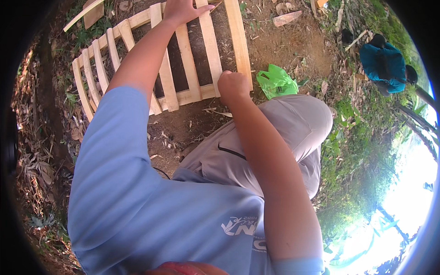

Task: The person sits on the ground and assembles a wooden slatted frame. They align the slats, retrieve nails from a green plastic bag, and use a hammer to fasten the pieces together.

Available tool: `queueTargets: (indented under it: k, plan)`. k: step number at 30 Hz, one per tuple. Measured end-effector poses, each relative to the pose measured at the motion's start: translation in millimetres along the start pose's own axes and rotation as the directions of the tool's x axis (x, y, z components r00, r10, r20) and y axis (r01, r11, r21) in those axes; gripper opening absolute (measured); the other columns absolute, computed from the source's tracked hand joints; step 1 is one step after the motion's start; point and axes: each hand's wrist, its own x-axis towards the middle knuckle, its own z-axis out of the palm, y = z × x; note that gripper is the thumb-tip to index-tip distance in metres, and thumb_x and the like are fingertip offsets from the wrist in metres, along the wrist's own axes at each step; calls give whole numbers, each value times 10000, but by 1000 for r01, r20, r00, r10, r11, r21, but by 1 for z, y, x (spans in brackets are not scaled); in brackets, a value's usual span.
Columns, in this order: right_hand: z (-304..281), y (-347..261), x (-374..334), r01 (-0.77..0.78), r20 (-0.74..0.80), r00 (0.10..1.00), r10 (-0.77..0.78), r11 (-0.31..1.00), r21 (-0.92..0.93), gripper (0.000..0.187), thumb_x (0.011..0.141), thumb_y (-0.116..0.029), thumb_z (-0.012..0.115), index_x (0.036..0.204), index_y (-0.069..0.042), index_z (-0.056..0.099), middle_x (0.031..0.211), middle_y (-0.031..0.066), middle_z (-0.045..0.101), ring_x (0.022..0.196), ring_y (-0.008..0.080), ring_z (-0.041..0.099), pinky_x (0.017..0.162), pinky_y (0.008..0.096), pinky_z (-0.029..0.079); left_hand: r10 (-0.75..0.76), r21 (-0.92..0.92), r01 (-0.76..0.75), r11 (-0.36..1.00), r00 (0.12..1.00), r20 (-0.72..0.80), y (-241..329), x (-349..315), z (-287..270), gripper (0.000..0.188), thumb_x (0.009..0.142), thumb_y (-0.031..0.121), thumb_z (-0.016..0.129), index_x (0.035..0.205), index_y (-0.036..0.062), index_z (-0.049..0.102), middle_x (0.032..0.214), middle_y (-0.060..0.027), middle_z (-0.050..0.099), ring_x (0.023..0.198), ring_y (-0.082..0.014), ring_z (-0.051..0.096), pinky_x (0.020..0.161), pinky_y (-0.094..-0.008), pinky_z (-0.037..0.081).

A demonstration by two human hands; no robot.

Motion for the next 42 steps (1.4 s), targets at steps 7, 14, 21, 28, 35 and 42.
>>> queueTargets:
  k: [7,14,21,28,35,42]
  plan:
    - [-5,0,-3,-2,-10,1000,2,999,40,485,797,-275,925,1141,10,736,1048,128,818,989,266,811,819,364,645,41,-25,-42,999,999,-20,-3,0,2,872,788,628,856,1306,-27,608,1378,-244,643,1311,-410,588,1139,-500,440]
    - [-4,0,-3,-19,1,1000,19,997,71,289,804,-216,902,1033,-69,803,1046,118,825,1007,277,810,841,380,650,74,-32,-75,997,997,-33,-5,1,1,826,784,627,862,1254,-7,621,1339,-230,656,1285,-404,602,1117,-502,451]
    - [-1,3,-3,-30,-23,999,32,994,107,202,821,-175,868,1003,-103,821,1024,112,829,991,279,812,832,385,651,50,-46,-52,998,998,-35,-1,2,2,814,769,630,871,1234,5,633,1298,-232,671,1235,-422,622,1086,-509,474]
    - [4,3,-2,-25,-47,998,32,991,135,156,819,-130,844,971,-103,823,987,108,829,966,286,814,812,386,647,59,-17,-59,998,997,-44,-8,2,7,826,749,652,871,1195,-5,643,1245,-240,684,1192,-433,633,1067,-518,478]
    - [6,7,-1,-14,-10,1000,16,986,168,442,775,-263,948,1079,-31,726,997,149,811,966,329,797,841,420,640,77,2,-77,997,996,-49,-4,3,9,816,743,644,883,1198,11,643,1231,-224,690,1197,-424,636,1071,-512,479]
    - [8,6,1,-11,-11,1000,12,987,163,391,777,-224,932,1066,-44,739,998,148,809,960,326,798,837,416,640,95,12,-94,995,993,-70,-6,4,12,846,748,654,880,1219,-5,637,1270,-223,681,1252,-402,622,1099,-505,464]
